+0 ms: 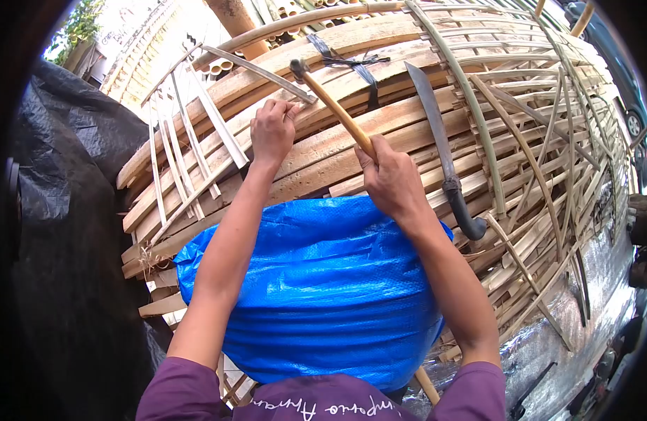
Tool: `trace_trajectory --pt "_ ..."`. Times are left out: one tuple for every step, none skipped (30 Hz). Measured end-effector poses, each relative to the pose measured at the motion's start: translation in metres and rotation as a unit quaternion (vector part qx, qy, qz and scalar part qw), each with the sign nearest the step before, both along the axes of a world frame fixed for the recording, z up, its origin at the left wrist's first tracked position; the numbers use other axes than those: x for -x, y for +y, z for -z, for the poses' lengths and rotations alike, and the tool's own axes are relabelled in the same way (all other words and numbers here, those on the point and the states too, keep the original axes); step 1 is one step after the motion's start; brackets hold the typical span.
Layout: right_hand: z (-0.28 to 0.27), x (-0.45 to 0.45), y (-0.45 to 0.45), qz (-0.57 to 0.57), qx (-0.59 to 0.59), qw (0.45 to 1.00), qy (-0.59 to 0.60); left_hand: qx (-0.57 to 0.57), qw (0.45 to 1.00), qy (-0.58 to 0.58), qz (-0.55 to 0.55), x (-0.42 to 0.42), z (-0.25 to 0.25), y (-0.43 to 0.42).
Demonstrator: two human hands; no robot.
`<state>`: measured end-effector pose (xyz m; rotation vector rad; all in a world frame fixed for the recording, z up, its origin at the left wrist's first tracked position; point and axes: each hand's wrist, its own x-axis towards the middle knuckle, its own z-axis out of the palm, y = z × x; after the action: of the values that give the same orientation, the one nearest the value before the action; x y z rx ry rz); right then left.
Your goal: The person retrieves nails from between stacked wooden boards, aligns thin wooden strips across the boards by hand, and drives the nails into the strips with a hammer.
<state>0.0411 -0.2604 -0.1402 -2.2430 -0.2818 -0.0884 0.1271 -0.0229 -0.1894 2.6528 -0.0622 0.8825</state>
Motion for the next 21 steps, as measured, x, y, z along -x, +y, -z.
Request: trace_trajectory --pt "0.009 -0.004 0.001 -0.006 0.066 0.998 -0.006 0.000 1.000 -0.002 0.000 -0.001 0.000 0.000" --pt "0.013 -0.004 -0.001 -0.009 0.062 0.998 -0.015 0.001 1.000 -0.008 -0.002 0.000 0.000 -0.001" --pt "0.007 -0.005 0.002 -0.012 0.058 0.998 -0.029 0.003 1.000 -0.012 -0.001 -0.003 -0.001 -0.002" --pt "0.001 -0.005 0.004 -0.014 0.059 0.998 -0.030 0.006 1.000 -0.013 0.001 -0.003 -0.001 -0.001" --pt "-0.007 -0.001 0.006 -0.009 0.011 0.999 -0.052 0.009 1.000 -0.011 0.004 -0.001 0.001 -0.001" --pt "-0.013 0.001 0.009 -0.005 -0.038 0.997 -0.073 0.010 1.000 -0.010 0.002 -0.001 0.001 -0.001" --pt "-0.013 0.002 0.010 -0.006 -0.038 0.997 -0.069 0.007 1.000 -0.008 -0.002 0.000 0.000 -0.001" --pt "-0.014 0.004 0.010 -0.001 -0.053 0.997 -0.050 0.004 1.000 -0.007 -0.004 0.001 -0.001 -0.002" --pt "-0.015 0.005 0.010 0.005 -0.068 0.997 -0.035 0.003 1.000 -0.007 -0.002 0.000 0.000 -0.001" --pt "0.003 0.001 0.007 -0.001 0.000 1.000 -0.030 0.000 1.000 -0.008 -0.003 0.001 0.001 0.000" --pt "0.022 -0.005 0.002 -0.006 0.070 0.997 -0.028 -0.002 1.000 -0.012 -0.004 0.000 0.001 -0.001" --pt "0.020 -0.005 -0.001 -0.004 0.060 0.998 -0.031 -0.001 1.000 -0.018 -0.001 0.000 -0.001 -0.003" --pt "0.016 -0.007 -0.002 -0.005 0.049 0.998 -0.036 -0.001 1.000 -0.015 -0.004 0.000 -0.002 -0.004" --pt "0.013 -0.008 -0.002 -0.008 0.051 0.998 -0.040 -0.001 1.000 -0.006 -0.012 0.001 -0.001 -0.003" --pt "0.005 -0.004 0.001 0.005 0.019 0.999 -0.032 -0.001 1.000 -0.007 -0.012 0.001 -0.001 -0.003" --pt "-0.002 0.000 0.003 0.021 -0.015 0.999 -0.024 -0.002 1.000 -0.004 -0.013 0.001 -0.001 -0.003" --pt "-0.004 0.002 0.003 0.022 -0.016 0.999 -0.023 -0.003 1.000 0.000 -0.015 0.001 0.000 -0.003" --pt "-0.006 0.003 0.003 0.022 -0.046 0.998 -0.032 -0.005 1.000 0.001 -0.013 0.000 0.001 -0.002" --pt "-0.007 0.004 0.003 0.022 -0.077 0.996 -0.042 -0.006 1.000 0.003 -0.007 0.001 0.000 -0.001" --pt "-0.007 0.004 0.003 0.025 -0.078 0.996 -0.042 -0.007 1.000 0.006 0.000 0.001 -0.001 -0.001" --pt "-0.005 0.003 0.002 0.022 -0.065 0.997 -0.041 -0.007 1.000 0.004 0.003 0.003 -0.004 -0.001"
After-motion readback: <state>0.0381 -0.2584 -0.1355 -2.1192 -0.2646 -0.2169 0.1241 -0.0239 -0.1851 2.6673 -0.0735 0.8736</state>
